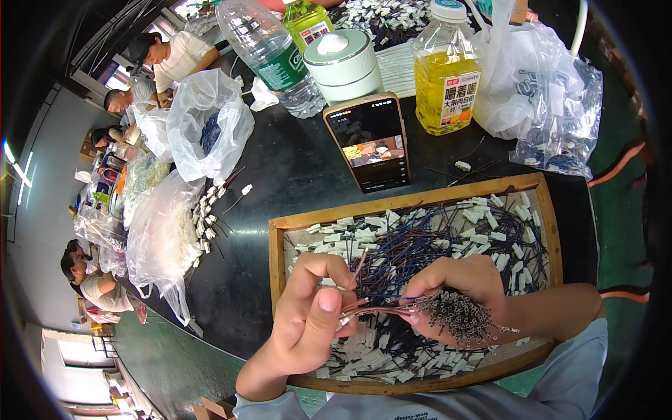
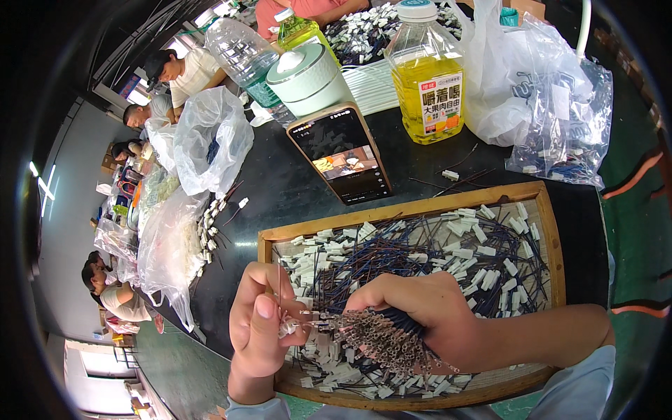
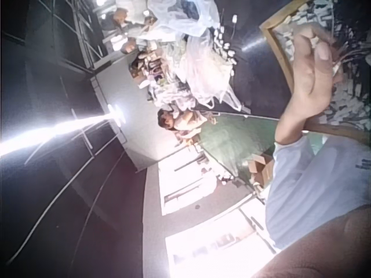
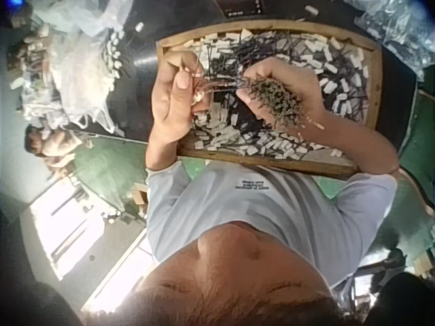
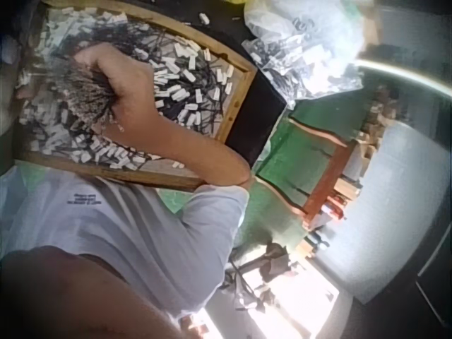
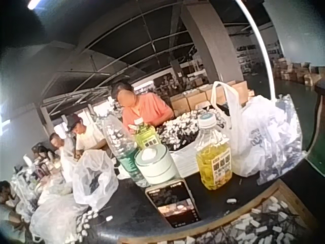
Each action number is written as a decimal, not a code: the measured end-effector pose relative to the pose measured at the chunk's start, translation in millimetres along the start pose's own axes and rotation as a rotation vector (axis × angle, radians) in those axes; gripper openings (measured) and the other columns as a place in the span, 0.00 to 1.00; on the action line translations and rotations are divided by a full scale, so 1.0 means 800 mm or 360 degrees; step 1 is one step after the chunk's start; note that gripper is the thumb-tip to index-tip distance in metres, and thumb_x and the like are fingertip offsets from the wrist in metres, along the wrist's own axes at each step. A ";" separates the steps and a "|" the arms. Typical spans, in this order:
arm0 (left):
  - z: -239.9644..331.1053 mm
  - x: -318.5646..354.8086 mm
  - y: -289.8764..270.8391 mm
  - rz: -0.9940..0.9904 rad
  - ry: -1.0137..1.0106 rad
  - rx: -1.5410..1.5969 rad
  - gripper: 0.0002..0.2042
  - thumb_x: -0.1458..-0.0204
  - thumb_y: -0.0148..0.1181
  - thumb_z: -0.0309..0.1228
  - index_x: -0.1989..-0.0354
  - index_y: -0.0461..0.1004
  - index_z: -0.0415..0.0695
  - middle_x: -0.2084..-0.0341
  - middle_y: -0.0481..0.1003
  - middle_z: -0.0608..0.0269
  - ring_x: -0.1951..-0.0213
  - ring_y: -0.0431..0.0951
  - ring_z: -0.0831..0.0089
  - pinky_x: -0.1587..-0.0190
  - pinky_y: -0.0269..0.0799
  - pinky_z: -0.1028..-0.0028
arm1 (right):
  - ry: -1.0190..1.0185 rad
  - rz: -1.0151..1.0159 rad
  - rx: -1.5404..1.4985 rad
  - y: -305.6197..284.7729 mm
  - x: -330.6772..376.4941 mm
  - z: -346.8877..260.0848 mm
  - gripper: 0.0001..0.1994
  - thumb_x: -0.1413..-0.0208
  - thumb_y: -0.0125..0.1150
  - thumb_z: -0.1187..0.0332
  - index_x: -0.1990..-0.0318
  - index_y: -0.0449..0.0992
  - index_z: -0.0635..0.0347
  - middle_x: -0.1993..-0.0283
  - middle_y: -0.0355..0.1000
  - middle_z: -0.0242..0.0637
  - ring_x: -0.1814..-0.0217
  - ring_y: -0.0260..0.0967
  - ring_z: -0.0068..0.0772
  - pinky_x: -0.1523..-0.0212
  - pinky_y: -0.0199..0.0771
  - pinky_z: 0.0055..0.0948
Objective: Assembling small electronic LED components by attaching plastic housings to wired sensors.
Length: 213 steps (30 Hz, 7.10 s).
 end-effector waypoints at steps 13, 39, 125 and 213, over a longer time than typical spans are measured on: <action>0.022 0.009 0.029 -0.0217 0.0330 -0.0962 0.10 0.45 0.49 0.22 0.58 0.56 0.35 0.75 0.70 0.57 0.83 0.71 0.73 0.79 0.65 0.76 | 0.0016 -0.0146 -0.0159 0.001 0.001 0.007 0.13 0.62 0.70 0.73 0.65 0.76 0.59 0.71 0.76 0.37 0.71 0.76 0.28 0.71 0.74 0.21; 0.022 0.000 -0.026 0.0085 0.0068 -0.1051 0.11 0.42 0.48 0.29 0.76 0.70 0.38 0.84 0.72 0.63 0.86 0.71 0.77 0.83 0.62 0.80 | -0.0019 -0.0082 0.0196 0.000 0.001 0.008 0.14 0.57 0.66 0.69 0.62 0.75 0.64 0.66 0.75 0.39 0.67 0.75 0.35 0.68 0.72 0.24; 0.011 0.004 0.015 -0.0275 -0.0073 -0.0316 0.24 0.38 0.36 0.44 0.51 0.63 0.30 0.76 0.66 0.63 0.78 0.64 0.82 0.70 0.66 0.81 | -0.0079 0.0053 -0.0006 0.001 0.003 -0.002 0.06 0.55 0.65 0.74 0.69 0.74 0.59 0.76 0.73 0.32 0.80 0.70 0.23 0.79 0.68 0.19; 0.015 0.005 0.006 -0.0311 0.0395 -0.0216 0.12 0.40 0.42 0.30 0.54 0.63 0.34 0.75 0.64 0.62 0.75 0.62 0.80 0.70 0.59 0.80 | -0.0031 0.0182 -0.0039 -0.009 0.008 0.000 0.06 0.52 0.64 0.70 0.68 0.75 0.60 0.81 0.72 0.31 0.85 0.66 0.16 0.85 0.62 0.16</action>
Point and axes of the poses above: each hand's wrist, its own x-axis away from the middle knuckle, its own y-axis out of the palm, z = x × y, the point moved 8 cm from there along -x, towards the middle knuckle
